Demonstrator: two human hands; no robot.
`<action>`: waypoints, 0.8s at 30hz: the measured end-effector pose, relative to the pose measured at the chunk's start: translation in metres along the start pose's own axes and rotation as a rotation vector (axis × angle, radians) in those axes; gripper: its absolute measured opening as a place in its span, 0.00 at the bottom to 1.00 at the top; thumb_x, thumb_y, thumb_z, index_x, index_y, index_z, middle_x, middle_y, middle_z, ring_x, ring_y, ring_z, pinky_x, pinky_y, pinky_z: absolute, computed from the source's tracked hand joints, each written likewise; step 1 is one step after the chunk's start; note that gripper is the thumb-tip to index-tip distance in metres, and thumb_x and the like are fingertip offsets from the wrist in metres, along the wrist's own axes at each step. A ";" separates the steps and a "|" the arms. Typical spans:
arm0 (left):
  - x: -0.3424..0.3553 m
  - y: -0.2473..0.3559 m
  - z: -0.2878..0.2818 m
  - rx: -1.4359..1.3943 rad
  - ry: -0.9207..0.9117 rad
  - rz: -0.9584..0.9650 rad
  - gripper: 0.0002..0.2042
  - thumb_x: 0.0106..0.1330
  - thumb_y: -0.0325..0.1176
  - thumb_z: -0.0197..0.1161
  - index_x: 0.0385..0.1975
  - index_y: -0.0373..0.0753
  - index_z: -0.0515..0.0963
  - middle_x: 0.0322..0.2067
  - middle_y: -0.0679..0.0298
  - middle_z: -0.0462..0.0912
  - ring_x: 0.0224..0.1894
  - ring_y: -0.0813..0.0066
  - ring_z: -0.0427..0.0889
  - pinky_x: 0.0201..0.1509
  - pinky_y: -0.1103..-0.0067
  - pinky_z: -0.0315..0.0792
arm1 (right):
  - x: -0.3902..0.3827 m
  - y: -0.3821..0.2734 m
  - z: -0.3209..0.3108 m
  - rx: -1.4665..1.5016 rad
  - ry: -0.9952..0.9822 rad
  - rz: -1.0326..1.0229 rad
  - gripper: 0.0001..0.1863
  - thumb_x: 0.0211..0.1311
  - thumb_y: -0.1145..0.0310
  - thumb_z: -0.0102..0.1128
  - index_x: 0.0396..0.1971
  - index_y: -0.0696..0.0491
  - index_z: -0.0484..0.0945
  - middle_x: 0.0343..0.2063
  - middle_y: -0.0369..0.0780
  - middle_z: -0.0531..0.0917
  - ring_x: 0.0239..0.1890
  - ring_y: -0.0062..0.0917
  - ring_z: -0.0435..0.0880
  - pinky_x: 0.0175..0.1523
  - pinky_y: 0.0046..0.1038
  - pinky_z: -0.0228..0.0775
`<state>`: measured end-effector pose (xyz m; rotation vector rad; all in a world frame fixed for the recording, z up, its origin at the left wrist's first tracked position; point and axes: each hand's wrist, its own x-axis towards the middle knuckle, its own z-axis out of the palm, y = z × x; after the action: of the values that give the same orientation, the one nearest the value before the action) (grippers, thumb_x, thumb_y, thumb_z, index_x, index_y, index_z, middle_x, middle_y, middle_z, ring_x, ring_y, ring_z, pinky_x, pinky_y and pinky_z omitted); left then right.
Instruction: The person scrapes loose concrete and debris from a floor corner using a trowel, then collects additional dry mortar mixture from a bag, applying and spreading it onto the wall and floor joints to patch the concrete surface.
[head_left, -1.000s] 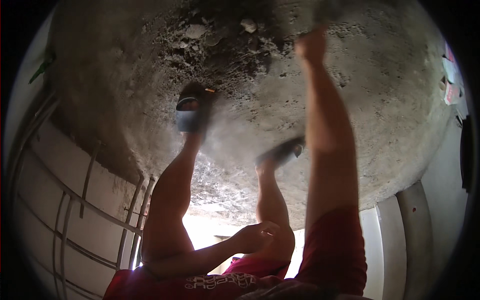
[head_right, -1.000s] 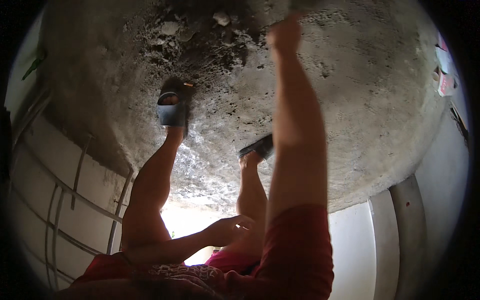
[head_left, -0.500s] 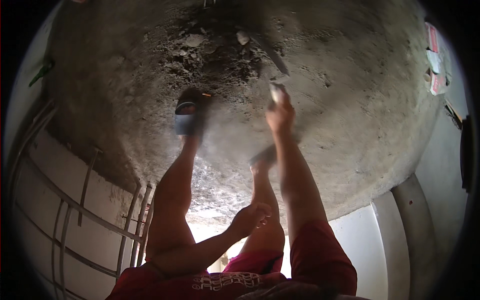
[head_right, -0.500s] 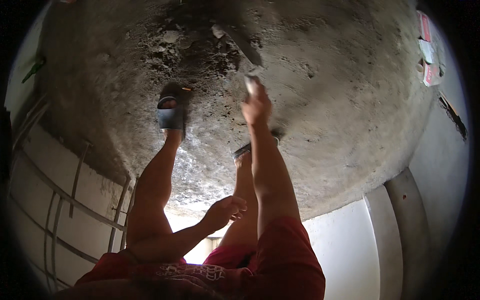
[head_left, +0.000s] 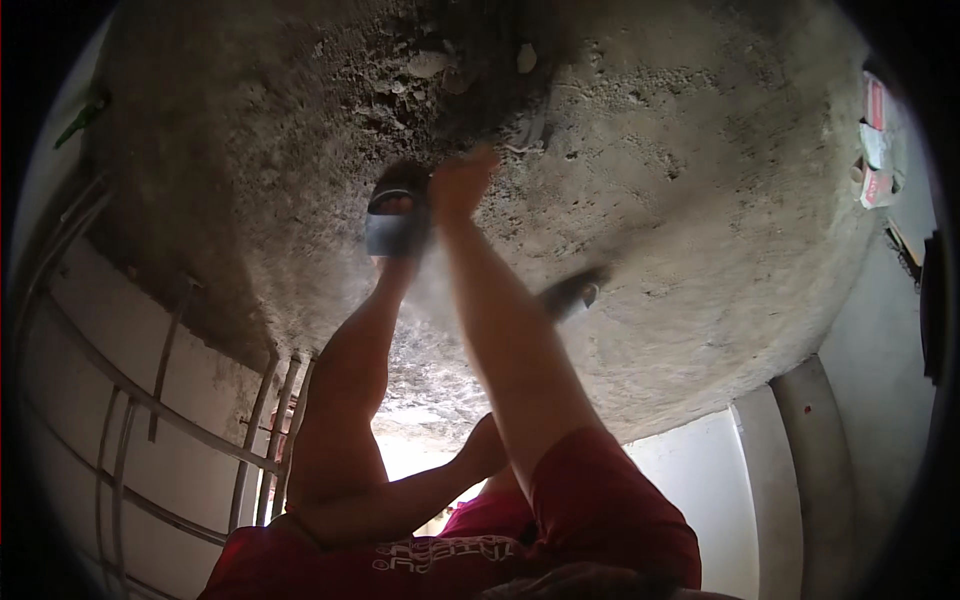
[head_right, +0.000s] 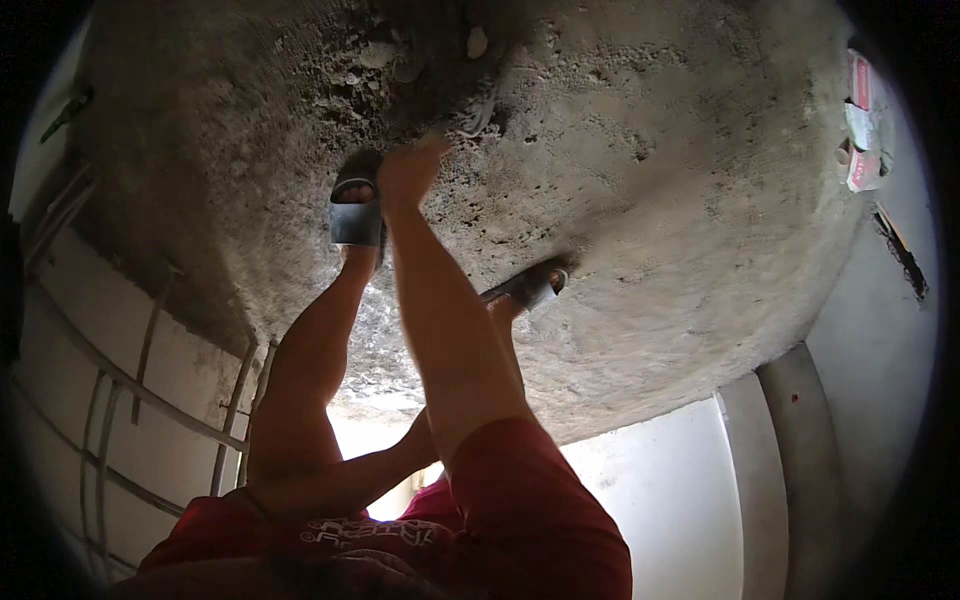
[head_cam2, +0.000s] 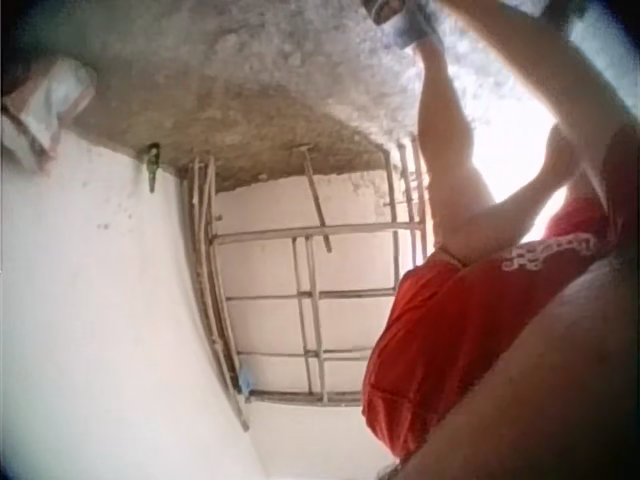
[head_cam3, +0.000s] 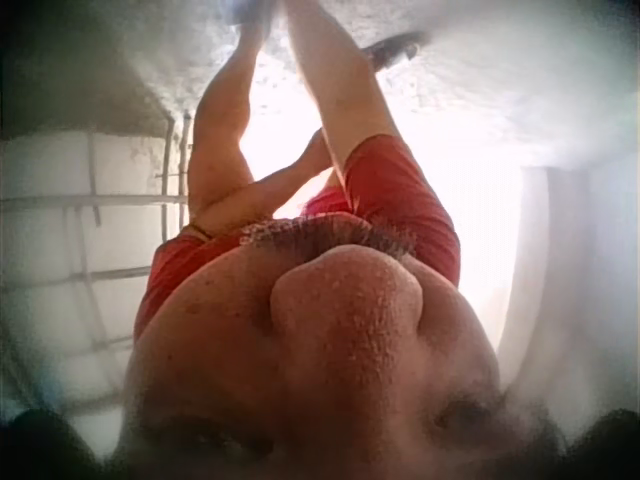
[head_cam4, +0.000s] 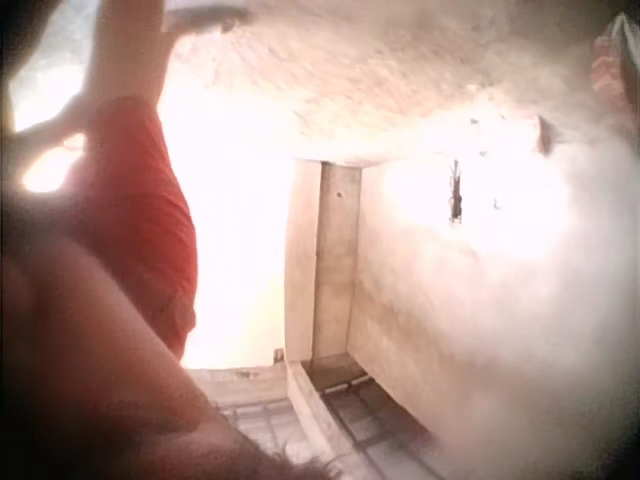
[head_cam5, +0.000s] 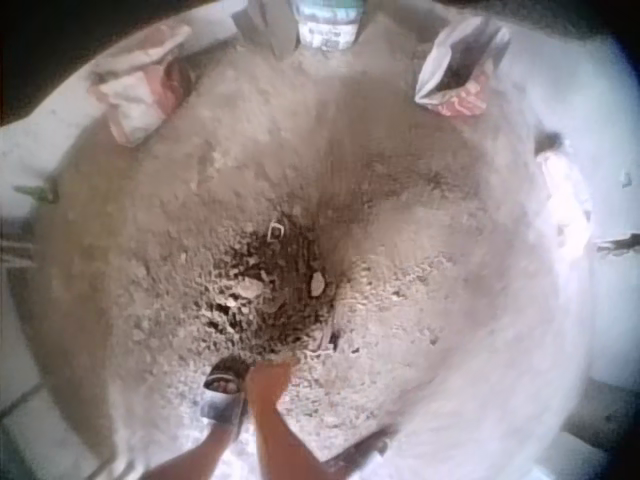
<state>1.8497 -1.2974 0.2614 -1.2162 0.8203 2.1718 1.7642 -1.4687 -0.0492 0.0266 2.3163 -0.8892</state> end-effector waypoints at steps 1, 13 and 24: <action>0.001 -0.006 0.001 0.046 -0.011 -0.053 0.14 0.74 0.31 0.51 0.55 0.34 0.74 0.53 0.53 0.80 0.58 0.63 0.76 0.64 0.69 0.68 | -0.011 -0.019 -0.003 -0.017 -0.045 0.109 0.25 0.59 0.74 0.50 0.56 0.63 0.60 0.46 0.62 0.76 0.48 0.57 0.80 0.53 0.51 0.72; 0.008 0.002 0.020 -0.502 0.012 -0.249 0.12 0.72 0.34 0.52 0.44 0.36 0.80 0.32 0.66 0.81 0.32 0.79 0.78 0.36 0.81 0.74 | 0.014 0.007 -0.164 -0.525 -0.106 -0.346 0.19 0.73 0.72 0.42 0.61 0.56 0.63 0.45 0.56 0.81 0.44 0.53 0.82 0.48 0.48 0.74; 0.002 0.012 0.008 -0.308 -0.027 -0.192 0.13 0.71 0.31 0.50 0.49 0.34 0.77 0.39 0.60 0.83 0.38 0.71 0.82 0.44 0.73 0.78 | 0.104 0.001 -0.064 -0.356 -0.104 -0.094 0.28 0.65 0.74 0.55 0.61 0.64 0.56 0.44 0.53 0.82 0.42 0.38 0.86 0.42 0.40 0.82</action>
<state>1.8360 -1.2996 0.2655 -1.3473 0.3476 2.2030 1.6459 -1.4495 -0.0743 -0.2749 2.3589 -0.4985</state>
